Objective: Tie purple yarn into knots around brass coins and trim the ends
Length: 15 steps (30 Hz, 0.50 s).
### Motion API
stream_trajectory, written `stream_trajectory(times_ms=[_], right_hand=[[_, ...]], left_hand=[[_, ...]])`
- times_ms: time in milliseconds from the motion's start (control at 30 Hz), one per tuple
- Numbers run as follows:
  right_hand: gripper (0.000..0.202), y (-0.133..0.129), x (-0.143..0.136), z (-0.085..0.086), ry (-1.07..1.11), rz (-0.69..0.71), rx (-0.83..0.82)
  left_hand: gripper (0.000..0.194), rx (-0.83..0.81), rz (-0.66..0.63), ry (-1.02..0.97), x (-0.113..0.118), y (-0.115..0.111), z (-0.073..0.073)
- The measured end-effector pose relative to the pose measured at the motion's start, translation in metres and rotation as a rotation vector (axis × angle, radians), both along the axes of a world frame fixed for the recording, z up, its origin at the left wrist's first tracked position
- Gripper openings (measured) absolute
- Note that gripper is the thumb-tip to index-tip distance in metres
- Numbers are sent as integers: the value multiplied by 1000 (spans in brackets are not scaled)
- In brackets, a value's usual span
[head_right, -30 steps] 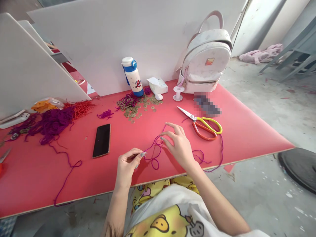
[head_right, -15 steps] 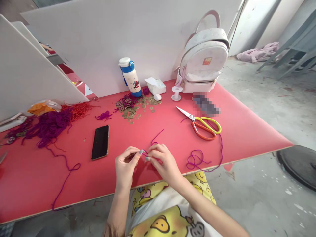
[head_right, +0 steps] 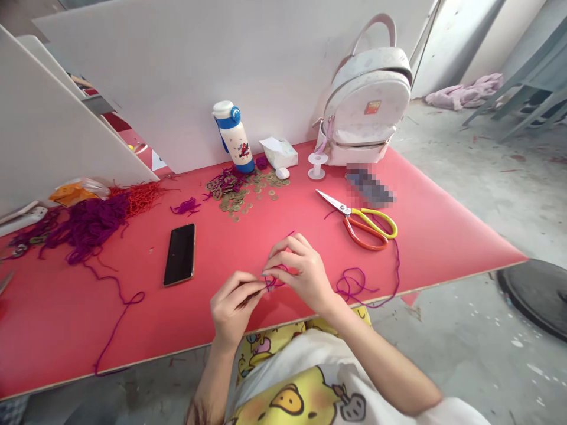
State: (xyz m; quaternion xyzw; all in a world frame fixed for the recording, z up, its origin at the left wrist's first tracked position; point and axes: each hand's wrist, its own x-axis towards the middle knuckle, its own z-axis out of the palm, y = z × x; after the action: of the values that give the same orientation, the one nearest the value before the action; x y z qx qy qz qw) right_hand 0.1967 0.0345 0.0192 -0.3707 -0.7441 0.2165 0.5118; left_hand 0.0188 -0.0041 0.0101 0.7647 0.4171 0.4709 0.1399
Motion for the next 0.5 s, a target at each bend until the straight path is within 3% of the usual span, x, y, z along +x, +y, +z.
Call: stream_trajectory(times_ms=[167, 267, 333, 500], right_hand=[[22, -4, -14, -6, 211, 124, -227], [26, -11, -21, -11, 280, 157, -317], [27, -14, -24, -15, 266, 170, -346], [27, -13, -24, -20, 140, 195, -363]], left_hand=[[13, 155, 202, -126, 5, -6, -2], [13, 154, 350, -225, 9, -7, -6], [11, 81, 354, -290, 10, -7, -7], [7, -175, 214, -427, 11, -4, -5]])
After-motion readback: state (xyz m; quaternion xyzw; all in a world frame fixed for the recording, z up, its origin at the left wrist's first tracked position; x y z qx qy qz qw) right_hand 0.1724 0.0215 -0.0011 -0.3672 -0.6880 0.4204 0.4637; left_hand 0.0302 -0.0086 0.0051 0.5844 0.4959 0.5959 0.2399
